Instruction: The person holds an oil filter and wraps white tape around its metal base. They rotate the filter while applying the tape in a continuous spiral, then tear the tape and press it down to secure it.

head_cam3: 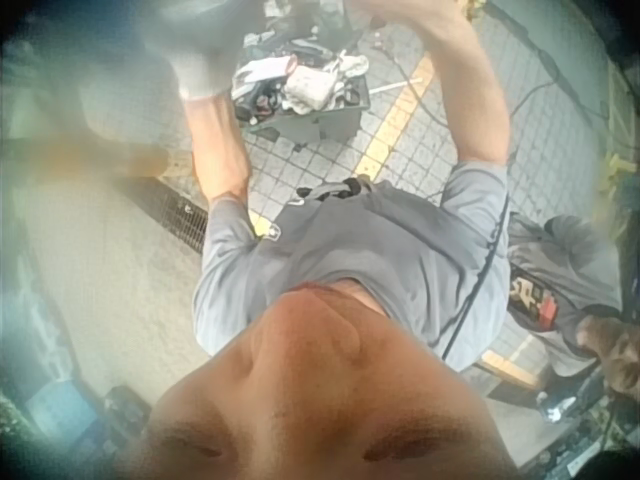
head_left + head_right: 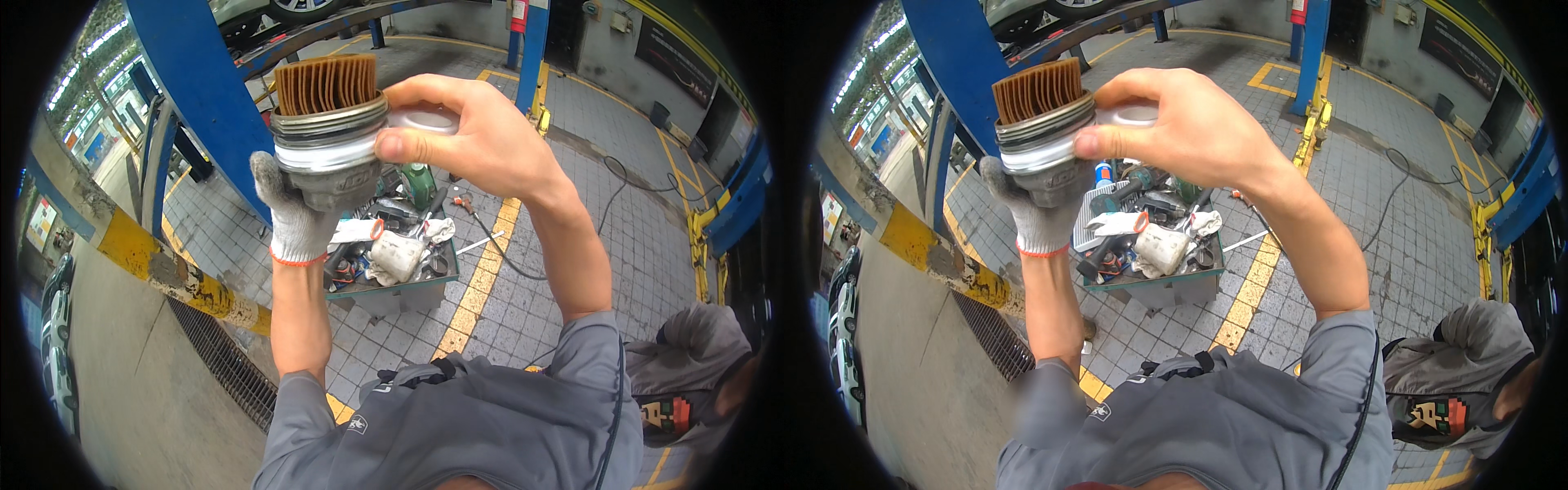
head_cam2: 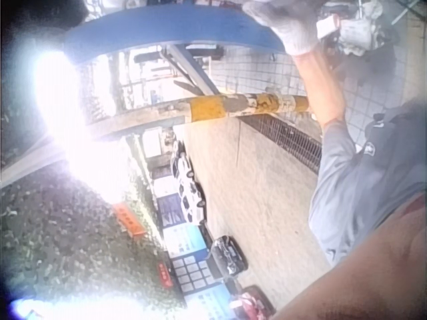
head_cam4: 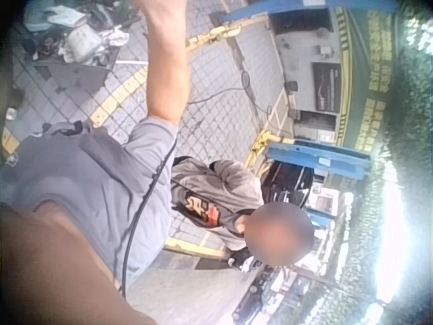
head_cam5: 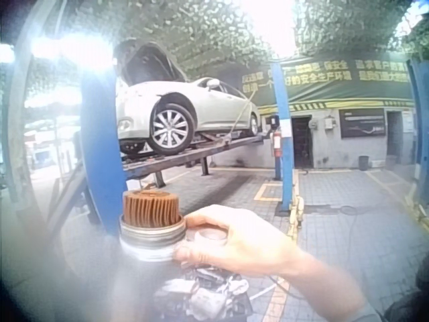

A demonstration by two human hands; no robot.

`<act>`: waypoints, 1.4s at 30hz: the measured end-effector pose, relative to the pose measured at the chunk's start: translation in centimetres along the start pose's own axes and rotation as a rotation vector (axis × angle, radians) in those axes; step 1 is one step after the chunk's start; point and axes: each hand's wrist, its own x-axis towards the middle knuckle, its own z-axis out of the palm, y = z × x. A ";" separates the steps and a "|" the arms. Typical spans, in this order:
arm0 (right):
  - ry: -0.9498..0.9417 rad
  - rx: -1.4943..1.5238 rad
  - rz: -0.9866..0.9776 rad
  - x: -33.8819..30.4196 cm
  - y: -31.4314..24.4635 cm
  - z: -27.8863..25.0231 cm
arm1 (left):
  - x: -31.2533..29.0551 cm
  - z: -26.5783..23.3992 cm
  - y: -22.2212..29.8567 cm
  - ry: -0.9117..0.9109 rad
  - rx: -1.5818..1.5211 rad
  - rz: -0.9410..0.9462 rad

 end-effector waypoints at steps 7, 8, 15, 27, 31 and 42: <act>0.123 -0.097 0.008 0.0 0.5 0.9 | 0.7 1.0 -0.8 0.122 0.136 0.166; 0.143 -0.101 0.000 0.1 0.6 1.4 | 0.8 1.3 -1.0 0.114 0.107 0.201; 0.235 -0.170 -0.012 0.0 0.6 2.7 | 0.0 1.3 -1.9 0.104 0.373 0.243; 0.260 -0.404 -0.276 0.2 0.7 0.4 | 0.2 1.1 -0.6 0.030 0.053 0.252; 0.271 -0.344 -0.231 0.5 0.8 0.4 | 0.0 1.5 -0.6 -0.025 0.059 0.225; 0.185 -0.380 -0.195 0.9 0.6 0.3 | 0.0 1.2 -0.9 -0.107 -0.063 0.150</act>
